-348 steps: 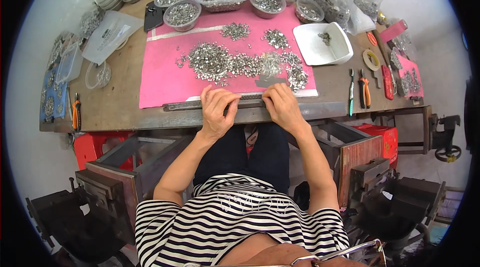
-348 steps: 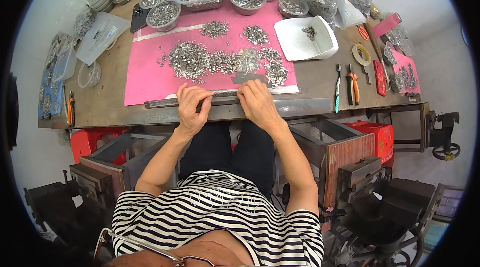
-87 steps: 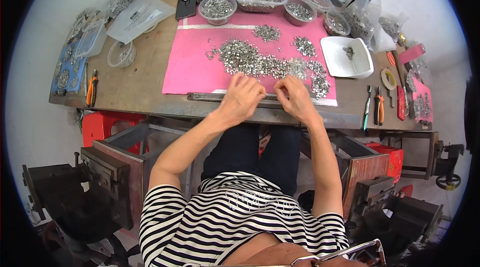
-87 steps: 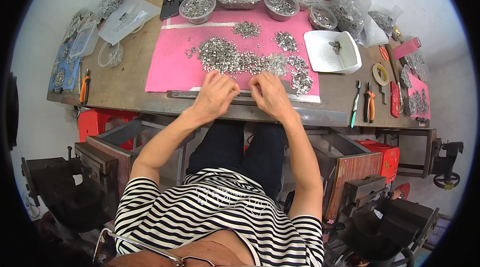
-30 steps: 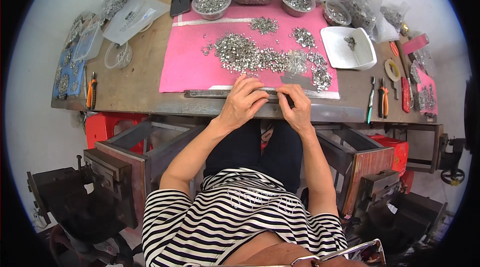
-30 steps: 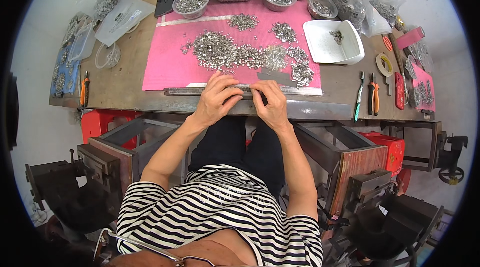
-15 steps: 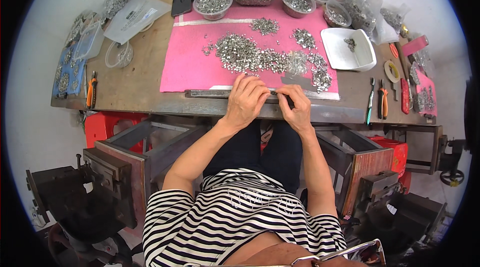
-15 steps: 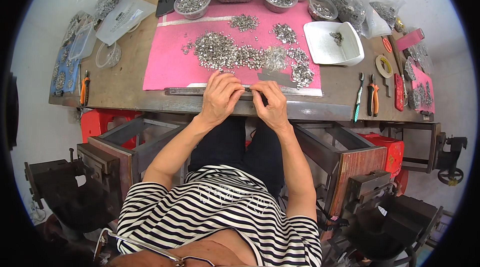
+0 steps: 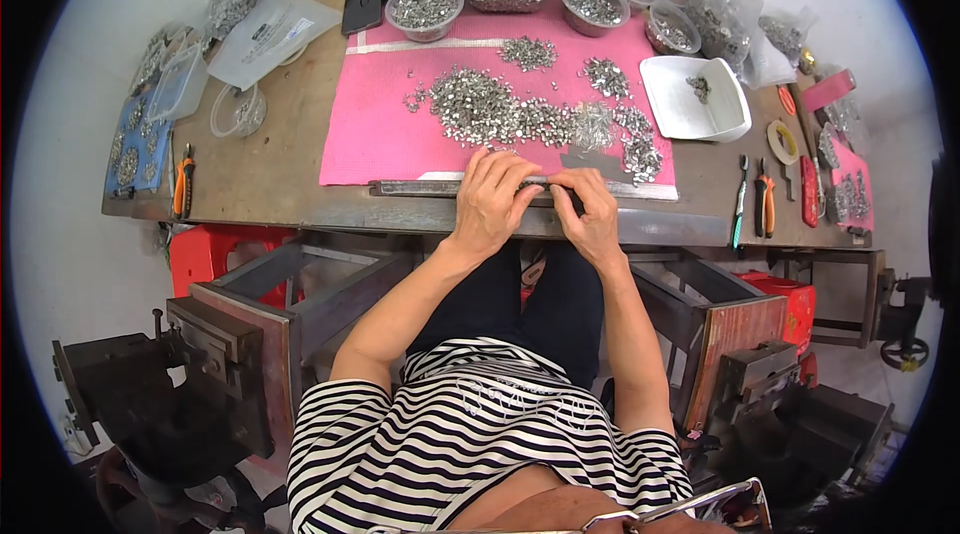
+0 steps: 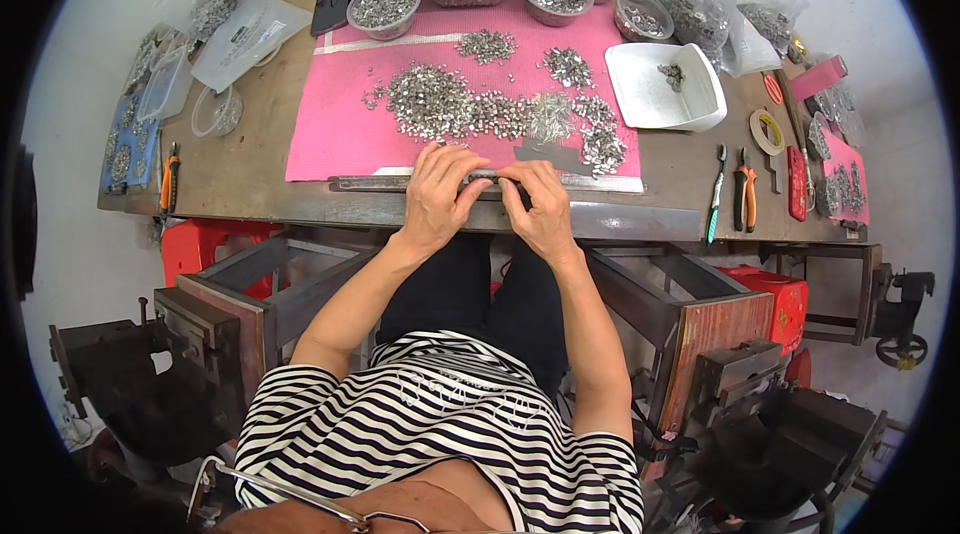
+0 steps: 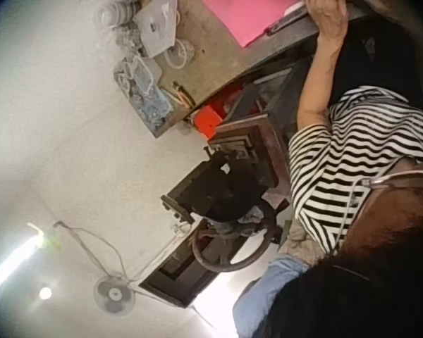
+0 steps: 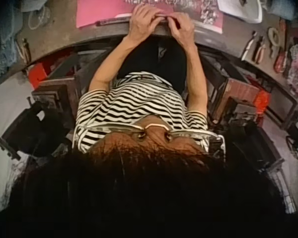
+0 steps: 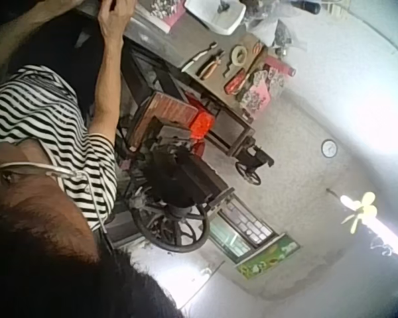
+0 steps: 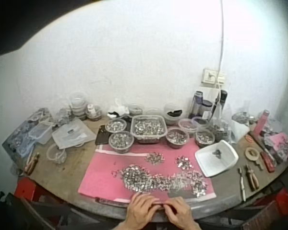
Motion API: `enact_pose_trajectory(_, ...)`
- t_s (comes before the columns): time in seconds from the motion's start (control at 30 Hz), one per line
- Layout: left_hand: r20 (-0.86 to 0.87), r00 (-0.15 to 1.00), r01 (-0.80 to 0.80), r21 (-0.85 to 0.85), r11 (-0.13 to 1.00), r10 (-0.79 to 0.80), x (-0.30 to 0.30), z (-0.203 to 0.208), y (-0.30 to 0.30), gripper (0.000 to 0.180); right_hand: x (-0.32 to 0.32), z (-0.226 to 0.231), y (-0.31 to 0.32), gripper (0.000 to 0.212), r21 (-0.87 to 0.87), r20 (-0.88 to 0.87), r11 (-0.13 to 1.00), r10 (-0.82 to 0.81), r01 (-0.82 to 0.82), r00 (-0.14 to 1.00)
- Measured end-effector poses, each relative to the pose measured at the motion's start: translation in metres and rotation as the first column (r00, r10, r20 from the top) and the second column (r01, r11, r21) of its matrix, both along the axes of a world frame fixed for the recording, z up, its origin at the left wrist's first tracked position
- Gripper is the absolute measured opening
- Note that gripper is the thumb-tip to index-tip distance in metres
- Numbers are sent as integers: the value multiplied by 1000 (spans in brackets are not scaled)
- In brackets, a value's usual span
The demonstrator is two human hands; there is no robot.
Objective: The person arranges small metal pieces into a metal fixture by hand, then places the fixture into a manual press machine and rotates the wheel to press them.
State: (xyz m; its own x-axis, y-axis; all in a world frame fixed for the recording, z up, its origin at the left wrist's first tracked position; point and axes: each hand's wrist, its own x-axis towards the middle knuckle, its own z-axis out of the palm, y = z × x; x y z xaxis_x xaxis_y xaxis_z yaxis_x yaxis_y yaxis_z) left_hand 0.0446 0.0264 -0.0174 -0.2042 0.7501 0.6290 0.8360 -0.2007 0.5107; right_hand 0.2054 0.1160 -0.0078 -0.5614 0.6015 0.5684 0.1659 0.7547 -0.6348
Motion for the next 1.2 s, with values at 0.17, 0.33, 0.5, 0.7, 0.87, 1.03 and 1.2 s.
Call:
enact_pose_trajectory(0.17,58,994,-99,49,994,96,-34,13,-11,23,-2,-7,-3,17,67,71,996,-62,58,996)
enact_pose_trajectory(0.33,-51,973,-226,-23,974,224,-86,13,-23,13,-10,-3,-2,16,128,118,990,-67,52,991)
enact_pose_trajectory(0.5,-80,970,-242,-221,945,230,-96,13,-22,9,-52,5,9,9,193,131,978,53,-78,990)
enact_pose_trajectory(0.7,-152,973,-198,-177,964,172,-98,6,-9,8,-99,0,14,8,222,313,957,113,-189,943)
enact_pose_trajectory(0.87,-194,979,-104,-198,975,65,-109,7,-4,9,-101,4,15,7,199,340,953,151,-228,928)
enact_pose_trajectory(1.03,-248,968,-16,-229,973,-42,-114,6,3,7,-104,2,16,4,211,341,947,161,-242,926)
enact_pose_trajectory(1.2,-271,960,18,-180,984,-67,-108,8,4,7,-77,7,34,8,176,223,969,134,-176,965)
